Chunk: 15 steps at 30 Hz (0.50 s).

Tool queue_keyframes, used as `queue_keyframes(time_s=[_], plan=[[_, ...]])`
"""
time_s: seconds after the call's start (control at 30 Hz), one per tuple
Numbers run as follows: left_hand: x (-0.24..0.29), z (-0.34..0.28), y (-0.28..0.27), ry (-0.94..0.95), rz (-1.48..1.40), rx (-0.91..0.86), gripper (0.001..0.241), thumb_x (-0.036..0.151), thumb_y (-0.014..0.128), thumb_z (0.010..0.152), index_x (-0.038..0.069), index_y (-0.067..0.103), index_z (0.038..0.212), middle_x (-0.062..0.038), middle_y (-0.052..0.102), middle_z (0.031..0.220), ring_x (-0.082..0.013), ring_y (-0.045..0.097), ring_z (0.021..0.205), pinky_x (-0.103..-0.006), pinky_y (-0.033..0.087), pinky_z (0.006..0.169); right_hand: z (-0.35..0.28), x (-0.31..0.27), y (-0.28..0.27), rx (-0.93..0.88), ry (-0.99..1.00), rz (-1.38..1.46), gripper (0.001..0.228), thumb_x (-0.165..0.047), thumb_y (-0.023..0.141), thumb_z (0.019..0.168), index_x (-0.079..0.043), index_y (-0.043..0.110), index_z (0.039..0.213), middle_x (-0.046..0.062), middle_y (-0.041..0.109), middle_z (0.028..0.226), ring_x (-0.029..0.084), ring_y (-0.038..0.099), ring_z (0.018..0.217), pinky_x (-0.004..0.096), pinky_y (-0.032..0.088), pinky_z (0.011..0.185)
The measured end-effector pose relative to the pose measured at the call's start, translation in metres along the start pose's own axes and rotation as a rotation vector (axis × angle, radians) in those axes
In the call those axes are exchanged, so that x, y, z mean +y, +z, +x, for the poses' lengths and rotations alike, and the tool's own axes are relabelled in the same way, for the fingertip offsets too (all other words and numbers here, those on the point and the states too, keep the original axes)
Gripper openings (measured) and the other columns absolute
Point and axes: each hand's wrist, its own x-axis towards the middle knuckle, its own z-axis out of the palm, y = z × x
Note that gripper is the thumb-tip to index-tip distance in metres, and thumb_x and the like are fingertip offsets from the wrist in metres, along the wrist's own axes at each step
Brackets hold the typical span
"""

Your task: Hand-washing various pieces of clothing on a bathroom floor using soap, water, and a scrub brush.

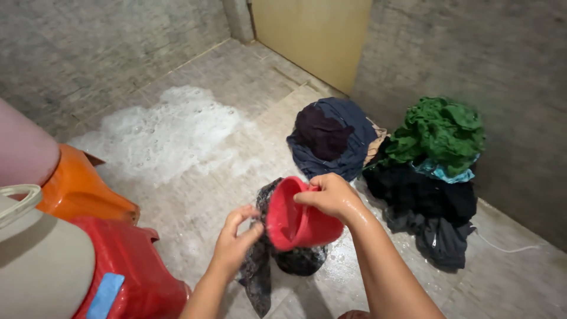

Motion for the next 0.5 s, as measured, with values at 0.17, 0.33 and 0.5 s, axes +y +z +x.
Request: queue_keyframes(time_s=[0.17,0.33,0.5], plan=[[-0.245,-0.024,0.124,-1.414,-0.825,0.577,0.073,0.045,0.073,0.104,-0.009,0.052,0.149,-0.030,0.030,0.148,-0.0355,0.040,0.098,-0.0509,0.031,0.082,-0.045,-0.059,0.007,0.239,-0.015,-0.717,0.035,-0.038,0.083,0.068,-0.010,0.073,0.087,0.014,0.073,0.083,0.034,0.071,0.080,0.045,0.054,0.071],[-0.164,0.057,0.139,-1.341,-0.816,0.574,0.052,0.037,0.070,0.099,-0.002,0.054,0.130,-0.023,0.035,0.125,-0.0311,0.041,0.085,-0.0474,0.031,0.071,-0.067,-0.079,0.002,0.328,-0.014,-0.723,0.037,-0.043,0.082,0.071,-0.010,0.074,0.088,0.015,0.074,0.084,0.035,0.071,0.082,0.046,0.053,0.073],[-0.124,0.110,0.137,-1.272,-0.798,0.572,0.025,0.027,0.067,0.093,0.007,0.057,0.105,-0.015,0.041,0.096,-0.0256,0.042,0.068,-0.0431,0.031,0.057,-0.070,-0.068,-0.020,0.471,-0.105,-0.594,0.038,-0.040,0.083,0.070,-0.012,0.076,0.095,0.015,0.073,0.081,0.031,0.072,0.073,0.042,0.055,0.066]])
